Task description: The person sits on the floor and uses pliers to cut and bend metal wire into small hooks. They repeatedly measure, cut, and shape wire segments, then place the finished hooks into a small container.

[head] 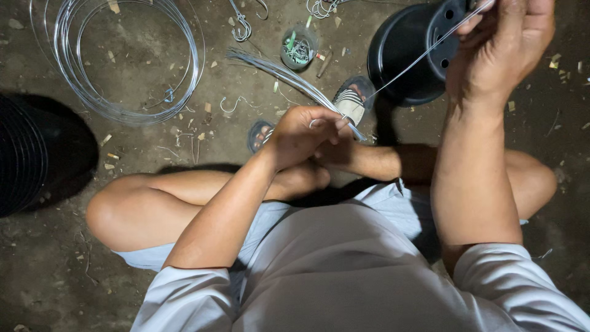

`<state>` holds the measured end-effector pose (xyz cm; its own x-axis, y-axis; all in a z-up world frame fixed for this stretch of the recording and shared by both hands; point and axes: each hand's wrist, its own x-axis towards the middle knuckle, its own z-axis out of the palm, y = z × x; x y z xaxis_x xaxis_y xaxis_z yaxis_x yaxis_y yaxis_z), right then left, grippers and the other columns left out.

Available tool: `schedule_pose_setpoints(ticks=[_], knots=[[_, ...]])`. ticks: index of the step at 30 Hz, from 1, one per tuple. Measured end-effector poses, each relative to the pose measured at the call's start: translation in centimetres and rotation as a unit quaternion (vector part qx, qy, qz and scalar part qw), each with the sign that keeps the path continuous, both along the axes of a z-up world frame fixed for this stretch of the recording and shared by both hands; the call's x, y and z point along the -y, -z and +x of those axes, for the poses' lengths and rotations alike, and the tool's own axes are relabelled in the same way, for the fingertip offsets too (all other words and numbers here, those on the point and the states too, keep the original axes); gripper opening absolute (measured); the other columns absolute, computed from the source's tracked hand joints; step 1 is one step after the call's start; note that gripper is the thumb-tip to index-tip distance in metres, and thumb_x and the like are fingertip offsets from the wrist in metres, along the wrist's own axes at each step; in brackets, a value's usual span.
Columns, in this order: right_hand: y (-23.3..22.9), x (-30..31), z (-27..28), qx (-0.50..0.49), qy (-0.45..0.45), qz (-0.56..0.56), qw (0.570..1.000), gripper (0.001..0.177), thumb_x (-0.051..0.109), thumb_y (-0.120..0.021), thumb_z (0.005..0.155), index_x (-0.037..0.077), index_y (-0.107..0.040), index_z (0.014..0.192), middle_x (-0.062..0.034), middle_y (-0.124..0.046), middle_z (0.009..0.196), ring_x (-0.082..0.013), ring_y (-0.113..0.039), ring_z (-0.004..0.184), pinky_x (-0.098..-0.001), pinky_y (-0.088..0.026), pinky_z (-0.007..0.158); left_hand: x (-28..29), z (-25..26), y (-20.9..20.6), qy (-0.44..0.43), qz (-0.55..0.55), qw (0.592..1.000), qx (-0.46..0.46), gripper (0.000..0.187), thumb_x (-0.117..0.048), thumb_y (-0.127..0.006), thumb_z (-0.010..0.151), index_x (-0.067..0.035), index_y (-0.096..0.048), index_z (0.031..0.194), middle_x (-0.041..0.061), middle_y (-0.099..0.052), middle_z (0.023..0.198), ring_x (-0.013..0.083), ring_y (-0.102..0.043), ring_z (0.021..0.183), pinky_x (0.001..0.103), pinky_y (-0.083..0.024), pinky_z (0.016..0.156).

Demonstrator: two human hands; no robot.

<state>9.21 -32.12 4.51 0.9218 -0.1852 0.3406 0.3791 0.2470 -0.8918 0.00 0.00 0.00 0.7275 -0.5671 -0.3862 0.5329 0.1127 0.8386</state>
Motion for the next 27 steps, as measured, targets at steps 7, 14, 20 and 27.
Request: schedule_pose_setpoints(ticks=[7, 14, 20, 27], knots=[[0.8, -0.5, -1.0, 0.006, 0.007, -0.023, 1.0, 0.021, 0.017, -0.058, 0.127, 0.0, -0.061, 0.115, -0.014, -0.065, 0.09, -0.0188, -0.061, 0.069, -0.0292, -0.049, 0.062, 0.5, -0.1, -2.1, -0.063, 0.042, 0.997, -0.024, 0.018, -0.023, -0.067, 0.1, -0.008, -0.076, 0.104, -0.003, -0.067, 0.076, 0.0049, -0.056, 0.06, 0.02, -0.044, 0.052], [1.6, 0.0, -1.5, -0.049, 0.019, 0.019, 0.998, 0.021, 0.017, -0.058, 0.126, 0.002, -0.059, 0.111, -0.0113, -0.061, 0.086, -0.0157, -0.059, 0.067, -0.0251, -0.044, 0.058, 0.4, 0.0, -2.2, -0.088, -0.02, 0.995, -0.041, 0.02, -0.024, -0.066, 0.101, -0.007, -0.075, 0.097, -0.003, -0.064, 0.072, 0.006, -0.055, 0.058, 0.022, -0.043, 0.052], [2.5, 1.0, -1.4, -0.043, 0.013, -0.002, 0.999, 0.02, 0.017, -0.061, 0.126, 0.0, -0.062, 0.115, -0.0135, -0.066, 0.09, -0.0177, -0.063, 0.071, -0.0284, -0.048, 0.063, 0.5, -0.2, -1.0, -0.086, -0.095, 0.987, -0.101, 0.019, -0.014, -0.062, 0.097, -0.003, -0.076, 0.102, -0.001, -0.073, 0.086, 0.0078, -0.065, 0.072, 0.022, -0.051, 0.062], [3.0, 1.7, -0.5, -0.068, 0.008, -0.014, 0.998, 0.027, 0.017, -0.067, 0.124, -0.001, -0.064, 0.104, -0.0144, -0.069, 0.088, -0.0184, -0.064, 0.072, -0.0275, -0.046, 0.062, 1.3, -1.3, 0.3, -0.141, -0.018, 0.955, 0.259, 0.011, -0.002, -0.064, 0.105, 0.003, -0.072, 0.111, 0.001, -0.071, 0.098, 0.0045, -0.063, 0.089, 0.024, -0.054, 0.079]])
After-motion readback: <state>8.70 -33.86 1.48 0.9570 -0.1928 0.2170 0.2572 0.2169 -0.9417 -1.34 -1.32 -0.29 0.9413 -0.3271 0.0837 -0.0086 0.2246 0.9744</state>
